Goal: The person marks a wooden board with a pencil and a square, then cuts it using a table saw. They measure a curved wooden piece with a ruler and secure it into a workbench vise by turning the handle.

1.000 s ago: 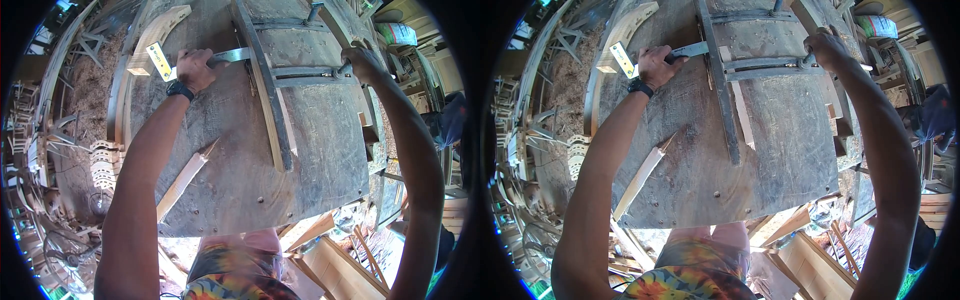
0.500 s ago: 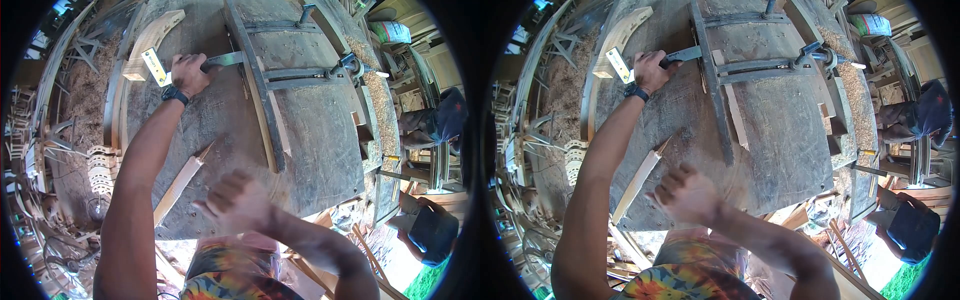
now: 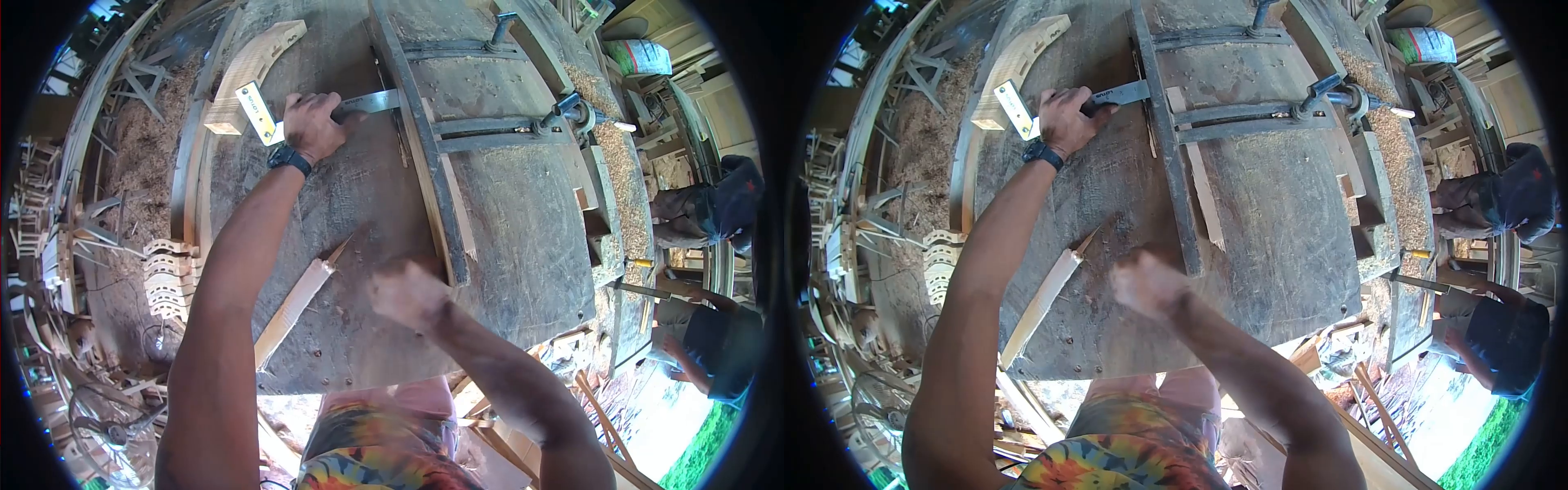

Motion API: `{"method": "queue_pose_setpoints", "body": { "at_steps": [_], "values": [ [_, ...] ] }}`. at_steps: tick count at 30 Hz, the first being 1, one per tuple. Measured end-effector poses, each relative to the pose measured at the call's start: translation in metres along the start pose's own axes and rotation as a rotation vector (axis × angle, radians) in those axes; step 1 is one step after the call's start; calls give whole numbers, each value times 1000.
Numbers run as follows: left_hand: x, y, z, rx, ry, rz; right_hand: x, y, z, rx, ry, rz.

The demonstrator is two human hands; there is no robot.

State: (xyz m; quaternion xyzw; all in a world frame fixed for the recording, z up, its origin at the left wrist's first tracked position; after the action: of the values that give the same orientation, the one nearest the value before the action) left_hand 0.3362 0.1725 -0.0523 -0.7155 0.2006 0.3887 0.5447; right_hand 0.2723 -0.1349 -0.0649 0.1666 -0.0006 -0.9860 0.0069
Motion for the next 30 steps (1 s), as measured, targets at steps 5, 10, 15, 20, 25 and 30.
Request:
{"method": "queue_pose_setpoints", "body": {
  "at_steps": [5,10,15,20,25,30],
  "values": [
    [-1,0,1,-18,28,15,-16,-9,34,-128,869,-307],
    [-2,0,1,-3,35,-4,1,-13,62,-145,755,-190],
    [-2,1,1,-7,37,11,-16,-8,26,-259,937,-88],
    [0,0,2,-16,20,17,-8,-15,53,-193,704,-241],
    [-2,0,-1,-30,40,38,-9,-5,45,-306,908,-195],
    [-3,-1,0,-34,29,52,-10,-11,49,-172,946,-208]
  ]
}}
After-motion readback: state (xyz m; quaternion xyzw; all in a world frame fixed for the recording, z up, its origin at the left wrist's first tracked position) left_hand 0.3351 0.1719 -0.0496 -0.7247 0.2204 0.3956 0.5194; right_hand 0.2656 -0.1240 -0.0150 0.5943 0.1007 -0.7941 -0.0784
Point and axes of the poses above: each hand's wrist, its own y-axis away from the middle knuckle, its own x-axis out of the palm, z = x × y, the point moved 2 cm from there along -y, towards the middle knuckle, and after that the axes turned 5 degrees about -x, right-handed, at the moved point
